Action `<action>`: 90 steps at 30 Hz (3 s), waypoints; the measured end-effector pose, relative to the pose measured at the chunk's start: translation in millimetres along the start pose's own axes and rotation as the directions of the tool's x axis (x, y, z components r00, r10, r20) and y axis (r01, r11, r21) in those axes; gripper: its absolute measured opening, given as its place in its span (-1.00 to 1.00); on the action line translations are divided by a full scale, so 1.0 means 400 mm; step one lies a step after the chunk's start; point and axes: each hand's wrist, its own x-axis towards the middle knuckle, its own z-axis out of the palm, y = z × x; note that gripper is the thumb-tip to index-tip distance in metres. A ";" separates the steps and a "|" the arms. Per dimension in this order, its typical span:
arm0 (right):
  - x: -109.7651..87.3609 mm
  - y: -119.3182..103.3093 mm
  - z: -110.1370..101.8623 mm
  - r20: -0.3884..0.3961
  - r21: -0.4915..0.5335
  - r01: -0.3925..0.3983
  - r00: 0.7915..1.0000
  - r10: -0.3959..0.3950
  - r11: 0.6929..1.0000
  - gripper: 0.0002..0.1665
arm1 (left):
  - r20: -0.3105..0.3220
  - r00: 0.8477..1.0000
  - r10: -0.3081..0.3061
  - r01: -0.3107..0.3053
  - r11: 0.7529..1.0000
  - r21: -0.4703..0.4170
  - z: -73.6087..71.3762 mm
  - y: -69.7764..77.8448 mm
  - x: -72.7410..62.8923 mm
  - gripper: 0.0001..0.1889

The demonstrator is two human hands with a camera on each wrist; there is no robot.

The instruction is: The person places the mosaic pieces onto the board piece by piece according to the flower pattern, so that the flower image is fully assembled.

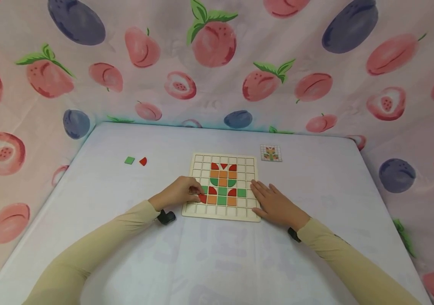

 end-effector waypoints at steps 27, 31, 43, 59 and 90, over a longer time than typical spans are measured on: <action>-0.001 -0.002 0.000 0.015 0.015 -0.006 1.000 0.006 1.000 -0.12 | -0.530 0.767 -0.361 0.226 0.926 -0.302 -0.242 -0.244 -0.125 -0.61; 0.000 -0.001 0.000 0.014 0.022 -0.005 1.000 0.005 1.000 -0.12 | -0.527 0.749 -0.401 0.301 0.915 -0.269 -0.246 -0.256 -0.135 -0.60; -0.002 0.005 0.011 0.000 0.012 0.001 1.000 -0.001 1.000 -0.12 | -0.497 0.769 -0.402 0.387 0.912 -0.138 -0.240 -0.290 -0.127 -0.61; -0.002 0.003 0.004 0.001 0.005 -0.002 1.000 0.002 1.000 -0.12 | -0.358 0.819 -0.449 0.436 0.892 -0.122 -0.266 -0.300 -0.119 -0.66; -0.002 -0.005 -0.006 0.007 0.021 -0.007 1.000 0.006 1.000 -0.13 | -0.365 0.864 -0.347 0.321 0.938 -0.132 -0.247 -0.288 -0.105 -0.68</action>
